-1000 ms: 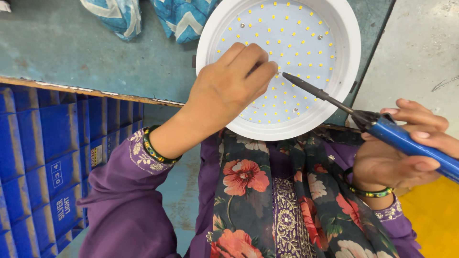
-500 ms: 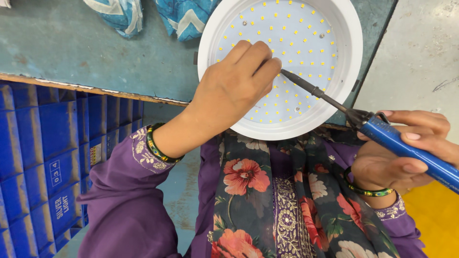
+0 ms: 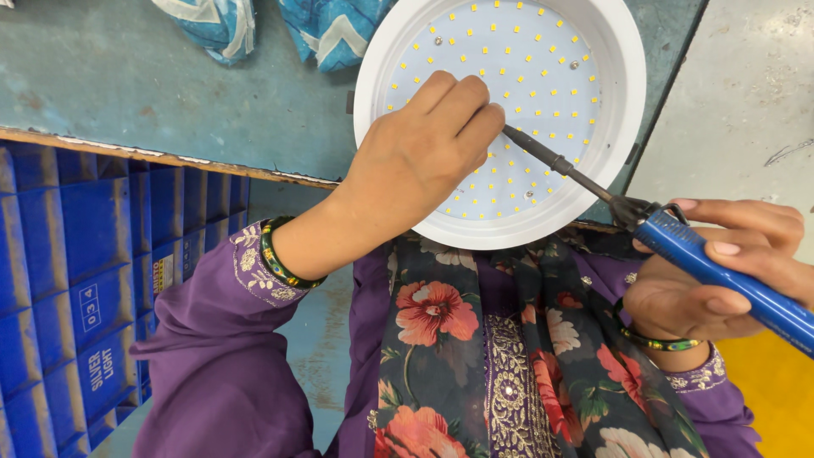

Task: The person uses a soldering iron to attach wires to multiple circular LED panels on a workbench. They handle each panel individually, solder the wires, and then stack the completed units.

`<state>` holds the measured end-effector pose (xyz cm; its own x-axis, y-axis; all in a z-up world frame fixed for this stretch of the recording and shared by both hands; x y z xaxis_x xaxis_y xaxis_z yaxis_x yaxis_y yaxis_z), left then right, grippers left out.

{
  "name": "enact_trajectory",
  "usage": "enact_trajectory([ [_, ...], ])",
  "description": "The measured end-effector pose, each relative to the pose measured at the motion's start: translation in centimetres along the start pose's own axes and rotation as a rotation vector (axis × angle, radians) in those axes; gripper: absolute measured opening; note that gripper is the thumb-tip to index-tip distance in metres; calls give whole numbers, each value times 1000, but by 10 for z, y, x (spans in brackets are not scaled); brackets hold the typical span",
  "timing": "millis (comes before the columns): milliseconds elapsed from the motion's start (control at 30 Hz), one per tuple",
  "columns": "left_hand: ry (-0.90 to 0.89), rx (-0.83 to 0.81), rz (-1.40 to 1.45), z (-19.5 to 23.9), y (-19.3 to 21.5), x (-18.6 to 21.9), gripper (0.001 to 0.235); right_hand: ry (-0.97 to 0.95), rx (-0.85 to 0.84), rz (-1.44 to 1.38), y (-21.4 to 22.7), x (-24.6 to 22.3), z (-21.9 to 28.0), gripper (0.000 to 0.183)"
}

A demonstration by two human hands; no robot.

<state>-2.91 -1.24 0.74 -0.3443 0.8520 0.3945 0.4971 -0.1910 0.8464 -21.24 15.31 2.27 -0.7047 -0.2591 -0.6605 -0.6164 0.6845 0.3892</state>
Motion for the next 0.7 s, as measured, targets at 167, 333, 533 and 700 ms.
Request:
enact_trajectory([
  [167, -1, 14, 1, -1, 0, 1, 27, 176, -2, 31, 2, -9, -5, 52],
  [333, -22, 0, -46, -3, -2, 2, 21, 256, -57, -59, 8, -1, -10, 50],
  [533, -13, -5, -41, -6, -4, 1, 19, 146, -13, -79, 13, 14, -8, 52],
  [700, -7, -9, -35, -6, -4, 0, 19, -25, 3, -125, 12, 25, -6, 55],
])
Point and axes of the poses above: each hand's wrist, its own z-axis away from the middle knuckle, its own y-axis out of the back of the hand, x = y × z, the point moved 10 cm from there along -z, towards the middle knuckle
